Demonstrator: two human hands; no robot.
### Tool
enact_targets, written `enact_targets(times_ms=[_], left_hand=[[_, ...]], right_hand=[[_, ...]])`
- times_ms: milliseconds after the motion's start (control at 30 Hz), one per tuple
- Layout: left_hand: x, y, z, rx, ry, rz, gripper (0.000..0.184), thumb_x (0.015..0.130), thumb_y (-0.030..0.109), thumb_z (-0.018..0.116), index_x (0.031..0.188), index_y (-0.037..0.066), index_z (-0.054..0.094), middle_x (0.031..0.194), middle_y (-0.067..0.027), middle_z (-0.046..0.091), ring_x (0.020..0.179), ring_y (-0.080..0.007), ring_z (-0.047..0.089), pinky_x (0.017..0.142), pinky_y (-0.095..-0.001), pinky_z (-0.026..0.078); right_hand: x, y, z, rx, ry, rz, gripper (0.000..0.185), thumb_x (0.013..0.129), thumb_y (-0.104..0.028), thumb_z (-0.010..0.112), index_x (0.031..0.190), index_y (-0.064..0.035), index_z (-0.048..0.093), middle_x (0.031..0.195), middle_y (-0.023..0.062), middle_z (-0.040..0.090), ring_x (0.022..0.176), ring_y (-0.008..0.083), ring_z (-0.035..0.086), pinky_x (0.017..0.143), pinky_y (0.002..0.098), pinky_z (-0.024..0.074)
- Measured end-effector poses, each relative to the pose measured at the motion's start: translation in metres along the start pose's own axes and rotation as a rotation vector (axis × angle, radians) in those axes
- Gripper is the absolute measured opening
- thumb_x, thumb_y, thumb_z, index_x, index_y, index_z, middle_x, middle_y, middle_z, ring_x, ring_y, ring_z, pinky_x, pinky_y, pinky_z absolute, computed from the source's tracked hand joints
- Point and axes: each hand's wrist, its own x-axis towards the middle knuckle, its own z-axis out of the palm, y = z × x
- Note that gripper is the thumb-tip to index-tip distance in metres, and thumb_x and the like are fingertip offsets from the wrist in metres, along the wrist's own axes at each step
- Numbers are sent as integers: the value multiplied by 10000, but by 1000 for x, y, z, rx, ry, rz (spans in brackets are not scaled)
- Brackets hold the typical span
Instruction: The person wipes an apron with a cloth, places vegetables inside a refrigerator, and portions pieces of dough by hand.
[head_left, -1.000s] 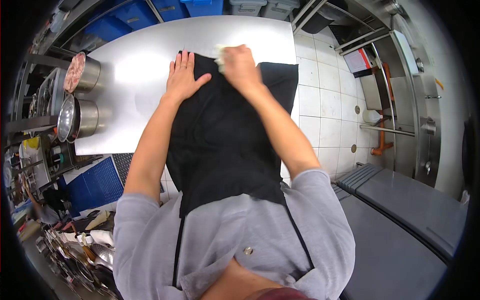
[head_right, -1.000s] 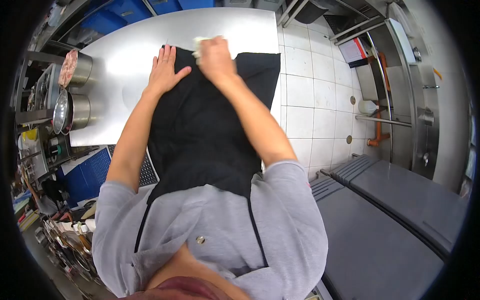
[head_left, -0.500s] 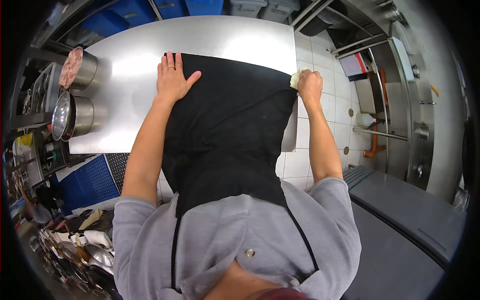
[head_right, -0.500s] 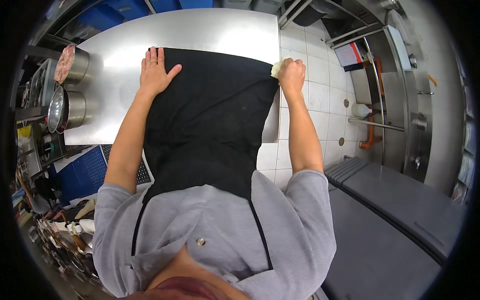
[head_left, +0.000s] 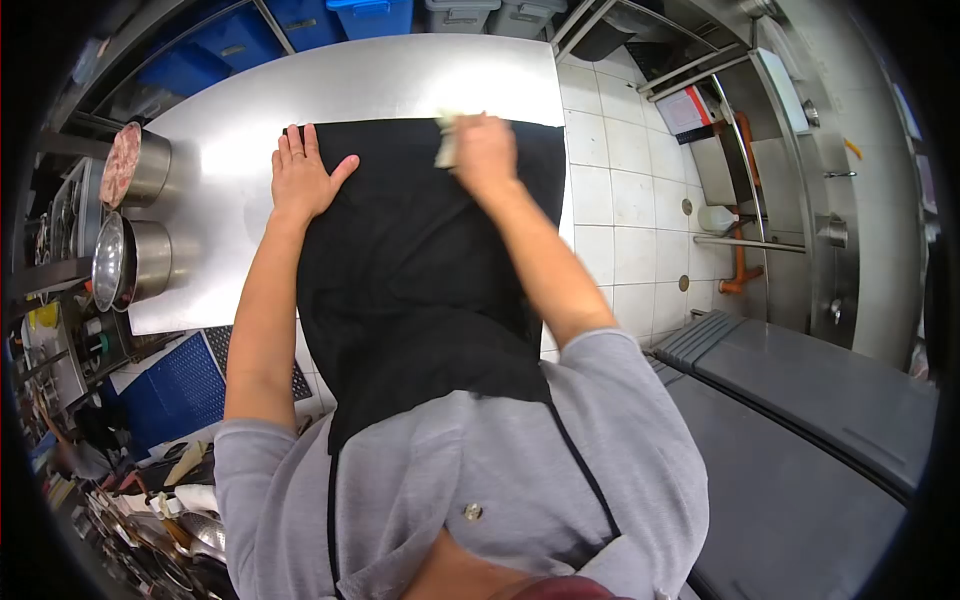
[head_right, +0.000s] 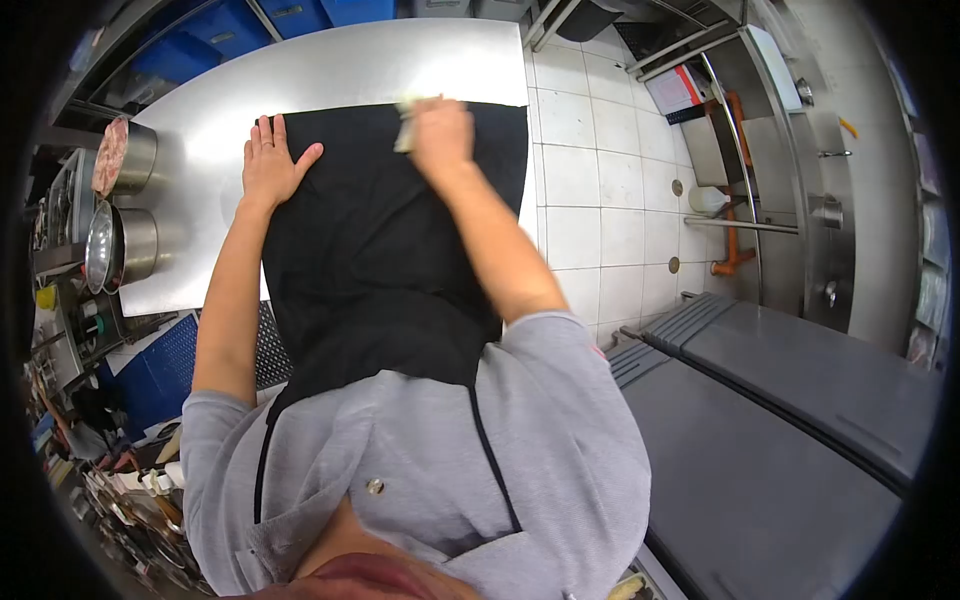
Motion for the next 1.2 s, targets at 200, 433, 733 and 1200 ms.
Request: enact_targets(times_ms=[200, 433, 733, 1200], left_hand=[[-1, 3, 2, -32, 14, -20, 1073, 906, 794, 395, 1578, -20, 205, 1628, -277, 195, 1527, -408, 159, 1232, -476, 159], [-1, -7, 8, -211, 251, 46, 898, 931, 626, 548, 1480, -66, 387, 1555, -300, 329, 1482, -399, 278, 1202, -508, 240], [10, -48, 13, -359, 258, 76, 579, 925, 311, 644, 1404, 8, 526, 1461, -148, 530, 1438, -363, 378, 1209, -501, 253], [-5, -52, 22, 65, 211, 14, 446, 1059, 314, 405, 1435, 94, 503, 1602, 5, 379, 1462, -354, 342, 1166, -676, 186]], right_hand=[[-47, 218, 13, 71, -114, 648, 213, 887, -189, 618, 890, -23, 752, 1013, 268, 689, 976, 395, 672, 883, 482, 535], [-63, 182, -51, 409, 216, 579, 294, 901, -283, 663, 1056, -50, 752, 1029, 252, 695, 986, 394, 679, 892, 467, 522], [36, -28, -46, 829, 59, 42, 259, 912, -239, 693, 1120, -91, 740, 1065, 181, 685, 984, 368, 675, 882, 418, 533], [25, -40, 16, 218, 37, -185, 395, 703, -97, 741, 1084, -54, 651, 1076, 171, 625, 1021, 346, 610, 832, 459, 512]])
